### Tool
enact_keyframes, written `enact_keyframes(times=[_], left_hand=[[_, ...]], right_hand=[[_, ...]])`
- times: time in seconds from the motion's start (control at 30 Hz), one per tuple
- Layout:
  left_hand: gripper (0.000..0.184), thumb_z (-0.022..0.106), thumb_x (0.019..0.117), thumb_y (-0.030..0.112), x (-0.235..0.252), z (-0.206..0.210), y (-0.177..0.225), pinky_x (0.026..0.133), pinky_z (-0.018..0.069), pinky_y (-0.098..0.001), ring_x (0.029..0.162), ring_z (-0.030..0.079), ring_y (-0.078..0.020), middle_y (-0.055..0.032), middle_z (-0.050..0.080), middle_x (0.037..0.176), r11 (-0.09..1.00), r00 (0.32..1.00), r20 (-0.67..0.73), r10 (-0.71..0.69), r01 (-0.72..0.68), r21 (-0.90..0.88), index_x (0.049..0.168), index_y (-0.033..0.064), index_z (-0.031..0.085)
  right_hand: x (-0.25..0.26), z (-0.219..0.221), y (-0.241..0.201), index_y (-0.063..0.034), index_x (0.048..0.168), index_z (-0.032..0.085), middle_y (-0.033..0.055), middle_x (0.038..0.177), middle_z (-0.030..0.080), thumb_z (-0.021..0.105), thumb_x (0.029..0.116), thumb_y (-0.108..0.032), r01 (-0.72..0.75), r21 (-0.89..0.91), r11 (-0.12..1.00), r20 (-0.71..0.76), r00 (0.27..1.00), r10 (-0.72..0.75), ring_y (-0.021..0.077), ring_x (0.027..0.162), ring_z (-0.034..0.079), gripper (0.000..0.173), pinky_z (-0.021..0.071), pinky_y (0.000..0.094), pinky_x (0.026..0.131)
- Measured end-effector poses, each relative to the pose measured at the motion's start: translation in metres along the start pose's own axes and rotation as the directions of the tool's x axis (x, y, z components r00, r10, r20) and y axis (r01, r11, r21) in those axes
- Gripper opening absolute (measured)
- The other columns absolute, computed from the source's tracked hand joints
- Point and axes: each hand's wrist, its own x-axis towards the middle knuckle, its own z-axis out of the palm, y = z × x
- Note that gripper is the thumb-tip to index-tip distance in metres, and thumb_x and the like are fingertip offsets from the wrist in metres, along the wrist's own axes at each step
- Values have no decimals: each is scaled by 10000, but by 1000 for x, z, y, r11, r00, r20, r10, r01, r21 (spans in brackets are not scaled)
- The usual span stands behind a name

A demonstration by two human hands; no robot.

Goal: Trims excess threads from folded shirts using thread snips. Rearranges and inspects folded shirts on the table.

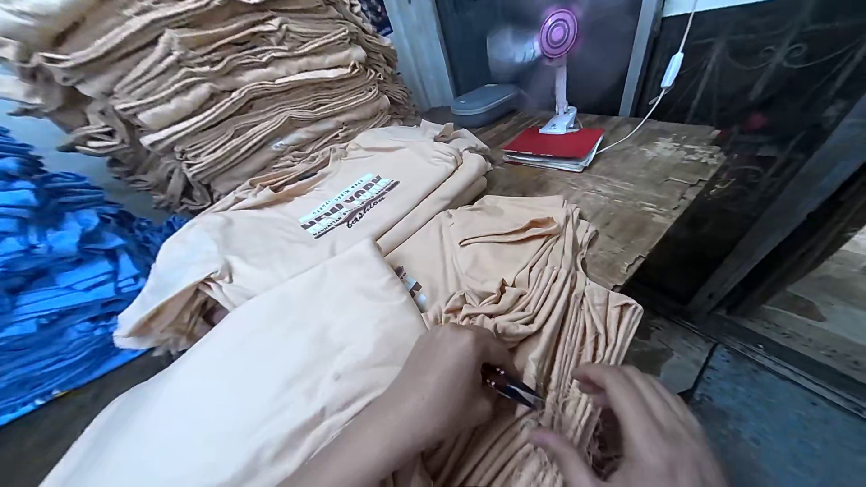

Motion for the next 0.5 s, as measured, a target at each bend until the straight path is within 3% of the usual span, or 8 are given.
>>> enact_keyframes(times=[0.07, 0.13, 0.17, 0.23, 0.33, 0.4, 0.43, 0.5], left_hand=[[213, 690, 836, 111, 1, -6, -6, 745, 597, -338, 843, 688, -29, 122, 747, 955, 994, 999, 36, -20, 23, -107, 958, 257, 786], [186, 662, 899, 102, -2, -10, -12, 731, 581, -273, 813, 668, -9, 108, 733, 930, 968, 999, 38, -19, 27, -248, 999, 218, 767], [157, 649, 933, 112, -3, -12, -14, 707, 563, -248, 784, 649, -11, 92, 717, 904, 951, 999, 31, -37, 45, -305, 1010, 197, 755], [101, 634, 998, 182, -1, -16, -16, 689, 535, -238, 756, 621, -31, 64, 685, 871, 919, 991, 40, -125, 131, -372, 1022, 169, 732], [117, 617, 1015, 229, 5, -14, -10, 715, 534, -254, 773, 627, -31, 79, 690, 884, 885, 964, 82, -251, 263, -383, 1034, 198, 728], [127, 606, 1016, 213, 7, -14, -10, 737, 544, -258, 800, 642, -32, 82, 702, 915, 871, 958, 102, -267, 285, -400, 1066, 202, 723], [131, 604, 1019, 214, 6, -14, -10, 732, 543, -256, 797, 642, -33, 81, 702, 915, 865, 957, 107, -269, 289, -409, 1080, 202, 719], [150, 610, 1011, 193, 4, -14, -7, 739, 551, -252, 808, 654, -33, 76, 712, 934, 856, 957, 126, -262, 291, -428, 1122, 194, 710]], right_hand=[[8, 34, -9, -68, 1162, 715, 163, 1096, 678, 838, 778, -536, 54, 110, 992, -149, 988, -38, 298, 974, 667, 618, 575, 469, 806], [17, 71, -9, -92, 1084, 743, 77, 1070, 696, 783, 811, -224, 123, 247, 961, -316, 948, -40, 175, 959, 680, 306, 595, 339, 807], [22, 83, -7, -66, 1071, 747, 34, 1035, 729, 725, 851, -83, 157, 377, 913, -364, 931, -10, 113, 929, 706, 222, 621, 277, 801], [33, 85, -3, 37, 1170, 681, 41, 980, 763, 605, 937, 74, 131, 684, 718, -298, 948, 111, 111, 852, 739, 248, 642, 272, 748], [40, 79, 4, 64, 1300, 551, 72, 972, 693, 545, 1005, -26, 51, 830, 555, -151, 979, 135, 124, 751, 665, 308, 573, 258, 607], [36, 76, 6, 55, 1319, 535, 80, 1100, 638, 755, 932, -271, 82, 751, 656, -119, 993, 12, 88, 788, 631, 553, 564, 235, 616], [31, 74, 4, 20, 1263, 615, 81, 1105, 645, 832, 857, -331, 114, 640, 760, -141, 990, -29, 80, 824, 628, 578, 561, 227, 652], [17, 69, 2, -137, 1045, 803, 4, 943, 721, 806, 844, -263, 183, 337, 923, -276, 957, -88, 68, 847, 660, 237, 545, 280, 804]])
